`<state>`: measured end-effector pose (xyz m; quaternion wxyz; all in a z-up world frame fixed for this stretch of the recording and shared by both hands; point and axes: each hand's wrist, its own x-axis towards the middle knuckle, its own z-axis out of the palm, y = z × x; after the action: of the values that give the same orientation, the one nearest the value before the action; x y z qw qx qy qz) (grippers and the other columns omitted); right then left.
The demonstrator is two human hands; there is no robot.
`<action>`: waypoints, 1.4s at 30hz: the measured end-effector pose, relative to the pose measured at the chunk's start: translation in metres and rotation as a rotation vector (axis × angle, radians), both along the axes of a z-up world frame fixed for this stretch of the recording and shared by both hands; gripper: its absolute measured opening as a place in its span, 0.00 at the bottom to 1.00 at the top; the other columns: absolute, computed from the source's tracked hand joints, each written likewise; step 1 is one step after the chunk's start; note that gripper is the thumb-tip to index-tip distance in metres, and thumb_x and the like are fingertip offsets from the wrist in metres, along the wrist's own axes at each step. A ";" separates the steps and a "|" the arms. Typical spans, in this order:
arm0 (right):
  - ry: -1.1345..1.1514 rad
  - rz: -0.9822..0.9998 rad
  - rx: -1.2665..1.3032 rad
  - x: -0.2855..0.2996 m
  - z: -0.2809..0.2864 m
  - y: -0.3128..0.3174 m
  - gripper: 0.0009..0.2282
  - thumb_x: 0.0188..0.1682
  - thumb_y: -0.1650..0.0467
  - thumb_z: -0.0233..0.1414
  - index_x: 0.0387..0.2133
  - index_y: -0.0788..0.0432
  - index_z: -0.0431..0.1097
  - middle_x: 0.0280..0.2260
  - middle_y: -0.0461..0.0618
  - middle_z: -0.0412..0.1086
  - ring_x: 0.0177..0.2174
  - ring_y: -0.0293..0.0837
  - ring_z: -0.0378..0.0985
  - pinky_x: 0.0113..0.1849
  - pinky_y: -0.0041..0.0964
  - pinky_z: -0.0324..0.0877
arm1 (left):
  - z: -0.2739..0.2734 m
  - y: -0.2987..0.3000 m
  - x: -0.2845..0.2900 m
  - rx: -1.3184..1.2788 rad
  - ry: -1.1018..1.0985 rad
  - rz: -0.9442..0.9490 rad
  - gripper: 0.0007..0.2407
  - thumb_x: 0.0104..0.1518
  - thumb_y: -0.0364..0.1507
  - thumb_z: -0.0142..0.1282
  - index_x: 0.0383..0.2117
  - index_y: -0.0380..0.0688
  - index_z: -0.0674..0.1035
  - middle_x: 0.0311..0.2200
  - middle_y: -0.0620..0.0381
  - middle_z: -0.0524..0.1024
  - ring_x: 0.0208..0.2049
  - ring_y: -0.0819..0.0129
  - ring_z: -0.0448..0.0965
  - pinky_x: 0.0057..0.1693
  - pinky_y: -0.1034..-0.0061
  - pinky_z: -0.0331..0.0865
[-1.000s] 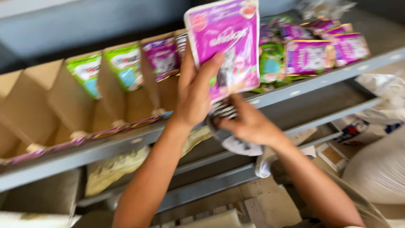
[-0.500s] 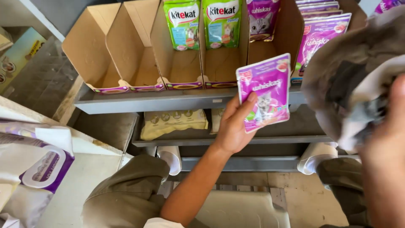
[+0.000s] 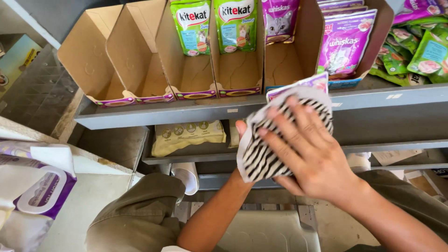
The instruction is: Wiping down individual pet food pouches with a cloth and organizing them into cardboard holders on a grocery store shelf.
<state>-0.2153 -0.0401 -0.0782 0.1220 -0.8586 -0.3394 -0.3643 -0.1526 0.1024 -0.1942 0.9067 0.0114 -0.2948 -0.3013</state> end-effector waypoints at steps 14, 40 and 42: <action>0.057 -0.026 0.098 0.001 0.018 -0.006 0.33 0.42 0.67 0.60 0.60 0.76 0.62 0.65 0.72 0.59 0.66 0.71 0.58 0.66 0.63 0.57 | 0.028 -0.006 -0.021 0.296 -0.243 0.248 0.45 0.61 0.64 0.09 0.75 0.43 0.55 0.74 0.56 0.55 0.75 0.61 0.57 0.78 0.62 0.55; 0.080 -0.134 0.038 -0.011 0.024 -0.001 0.33 0.41 0.71 0.60 0.60 0.82 0.61 0.65 0.76 0.56 0.66 0.72 0.58 0.65 0.62 0.56 | 0.048 -0.003 -0.019 0.275 -0.226 0.366 0.43 0.62 0.62 0.14 0.76 0.42 0.53 0.75 0.54 0.54 0.77 0.61 0.54 0.81 0.60 0.49; 0.082 -0.110 0.014 -0.015 0.018 0.004 0.36 0.39 0.69 0.62 0.60 0.81 0.60 0.65 0.76 0.56 0.66 0.73 0.57 0.65 0.60 0.58 | 0.031 -0.004 -0.015 0.222 -0.205 0.365 0.39 0.67 0.60 0.16 0.74 0.41 0.57 0.71 0.52 0.61 0.72 0.62 0.62 0.77 0.63 0.57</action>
<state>-0.2307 -0.0359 -0.0602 0.1217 -0.8893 -0.2840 -0.3371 -0.1674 0.0989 -0.1633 0.9048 0.1945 -0.3433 -0.1603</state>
